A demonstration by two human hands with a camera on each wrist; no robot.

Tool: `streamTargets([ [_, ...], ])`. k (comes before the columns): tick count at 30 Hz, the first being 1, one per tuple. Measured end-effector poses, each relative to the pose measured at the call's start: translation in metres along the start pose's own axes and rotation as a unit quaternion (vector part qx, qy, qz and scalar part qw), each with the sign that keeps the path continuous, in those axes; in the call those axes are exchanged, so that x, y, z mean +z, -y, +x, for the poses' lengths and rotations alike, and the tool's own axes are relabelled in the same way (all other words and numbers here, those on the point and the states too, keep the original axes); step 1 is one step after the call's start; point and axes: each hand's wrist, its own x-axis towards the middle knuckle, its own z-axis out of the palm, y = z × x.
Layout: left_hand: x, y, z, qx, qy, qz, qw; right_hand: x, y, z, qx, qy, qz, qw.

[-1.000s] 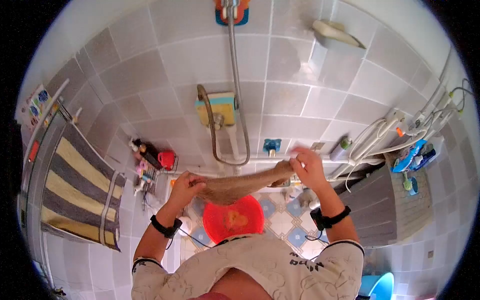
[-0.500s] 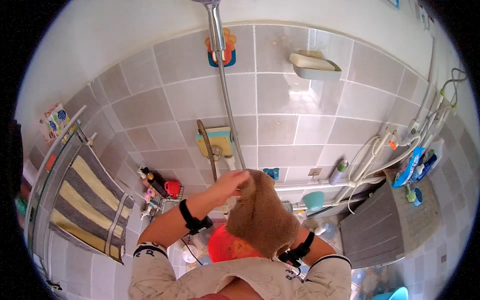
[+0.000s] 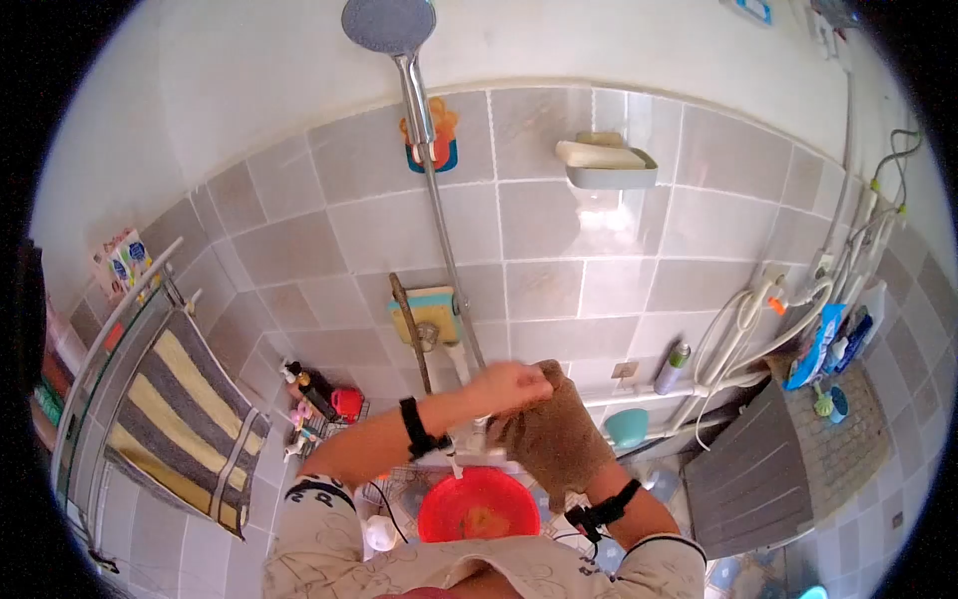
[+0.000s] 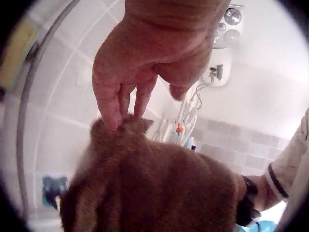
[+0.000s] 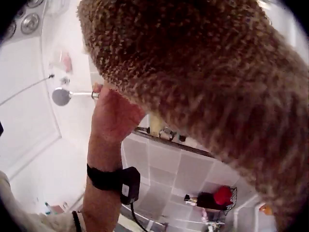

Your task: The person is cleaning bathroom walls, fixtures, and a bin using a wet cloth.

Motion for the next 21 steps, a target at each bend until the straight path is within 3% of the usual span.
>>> streamTargets([
  [1, -0.010, 0.012, 0.007, -0.016, -0.216, 0.017, 0.976, -0.006, -0.002, 0.002, -0.010, -0.006, 0.032, 0.999],
  [2, -0.039, 0.012, 0.005, 0.086, -0.423, 0.047, 0.901, -0.013, -0.003, 0.005, -0.021, -0.011, 0.064, 0.998],
  [3, -0.079, -0.001, 0.001, 0.099, -0.563, 0.057, 0.819, -0.020, -0.004, 0.007, -0.032, -0.015, 0.095, 0.995],
  [5, -0.160, -0.024, -0.008, 0.147, -0.723, 0.103, 0.667, 0.006, -0.023, -0.009, 0.012, -0.074, 0.130, 0.989],
  [8, -0.253, -0.033, 0.003, 0.071, -0.824, 0.076, 0.556, 0.000, -0.029, -0.011, 0.076, -0.085, 0.117, 0.987],
  [9, -0.265, -0.036, 0.000, 0.074, -0.824, 0.076, 0.556, 0.001, -0.034, -0.013, 0.093, -0.082, 0.108, 0.986],
  [10, -0.275, -0.042, -0.006, 0.078, -0.750, -0.016, 0.657, 0.016, -0.052, -0.020, 0.030, 0.032, 0.026, 0.999],
  [11, -0.284, -0.047, -0.008, 0.079, -0.656, -0.107, 0.743, 0.032, -0.061, -0.026, 0.011, 0.054, -0.025, 0.998],
  [13, -0.299, -0.040, 0.009, 0.078, -0.681, -0.075, 0.725, 0.059, -0.076, -0.035, -0.032, 0.093, -0.123, 0.988],
  [15, -0.308, -0.040, 0.014, 0.077, -0.705, -0.043, 0.704, 0.061, -0.078, -0.043, -0.036, 0.027, -0.126, 0.991],
  [16, -0.310, -0.052, 0.005, 0.121, -0.716, -0.072, 0.683, 0.050, -0.073, -0.039, -0.037, 0.003, -0.129, 0.991],
  [17, -0.311, -0.063, -0.004, 0.163, -0.725, -0.102, 0.661, 0.032, -0.065, -0.040, -0.030, 0.047, -0.088, 0.995],
  [19, -0.314, -0.085, -0.029, 0.202, -0.683, -0.161, 0.683, 0.019, -0.060, -0.034, -0.021, 0.095, -0.043, 0.994],
  [21, -0.305, -0.093, -0.046, 0.232, -0.634, -0.216, 0.706, 0.023, -0.064, -0.026, -0.009, 0.031, -0.028, 0.999],
])
